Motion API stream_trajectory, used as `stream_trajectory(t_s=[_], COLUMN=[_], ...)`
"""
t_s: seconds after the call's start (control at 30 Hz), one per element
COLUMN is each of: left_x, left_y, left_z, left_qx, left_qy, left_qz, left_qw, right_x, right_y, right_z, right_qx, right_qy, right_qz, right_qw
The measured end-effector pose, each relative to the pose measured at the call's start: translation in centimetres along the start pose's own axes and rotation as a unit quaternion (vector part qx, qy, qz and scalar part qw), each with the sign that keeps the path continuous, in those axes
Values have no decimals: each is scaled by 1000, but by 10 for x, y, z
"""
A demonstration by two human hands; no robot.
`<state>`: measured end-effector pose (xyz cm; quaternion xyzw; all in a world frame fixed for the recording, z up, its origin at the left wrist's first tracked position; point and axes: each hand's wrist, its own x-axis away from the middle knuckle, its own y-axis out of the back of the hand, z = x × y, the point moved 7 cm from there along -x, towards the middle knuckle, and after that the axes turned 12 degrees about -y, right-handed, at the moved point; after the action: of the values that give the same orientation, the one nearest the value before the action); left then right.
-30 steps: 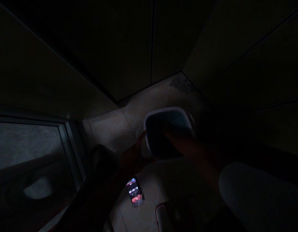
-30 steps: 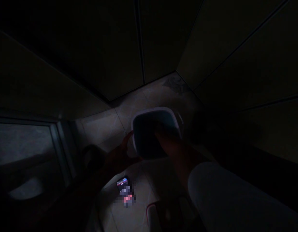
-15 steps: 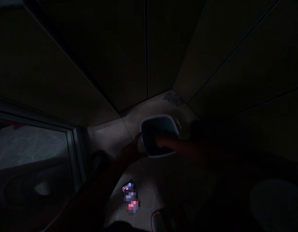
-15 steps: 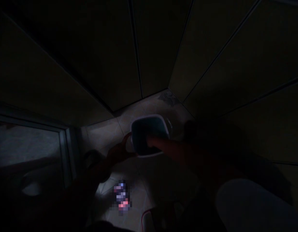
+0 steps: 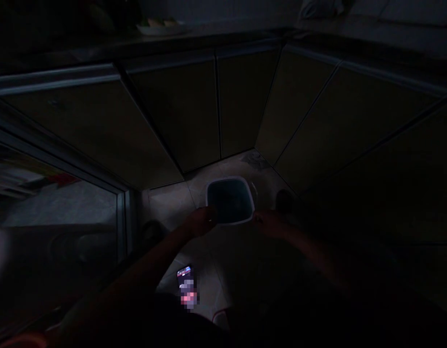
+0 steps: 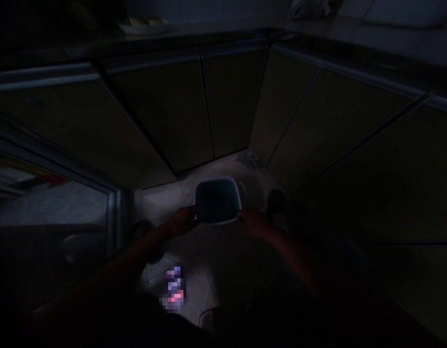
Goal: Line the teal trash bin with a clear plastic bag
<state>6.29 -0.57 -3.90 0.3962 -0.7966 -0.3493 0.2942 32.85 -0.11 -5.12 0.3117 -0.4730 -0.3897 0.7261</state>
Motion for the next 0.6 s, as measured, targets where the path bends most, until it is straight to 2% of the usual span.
stream_trajectory(t_s=[0.1,0.2,0.3,0.4,0.5,0.6], left_x=[13,23,31,35,34,28], left_y=[-5,-15,-25,-27,-15,16], left_z=[-6,9,29,36,38,35], left_qx=[174,296,310,292,287,298], left_qy=[-44,2,89,125,138,121], left_qz=[-64,-144,-204,-219,-229,-261], left_qw=[982,944,924,923,920,910], right_x=[-9,-17,-23,-30,-40,-46], right_y=[-12,-27,-34,-31,-18,8], right_z=[-17,-30,-46,-58,-63,-54], right_qx=[7,-19,-87,-162,-210,-269], right_qy=[-24,-26,-34,-26,-16,14], right_qz=[4,20,4,-28,-58,-87], right_qw=[1000,999,996,986,976,959])
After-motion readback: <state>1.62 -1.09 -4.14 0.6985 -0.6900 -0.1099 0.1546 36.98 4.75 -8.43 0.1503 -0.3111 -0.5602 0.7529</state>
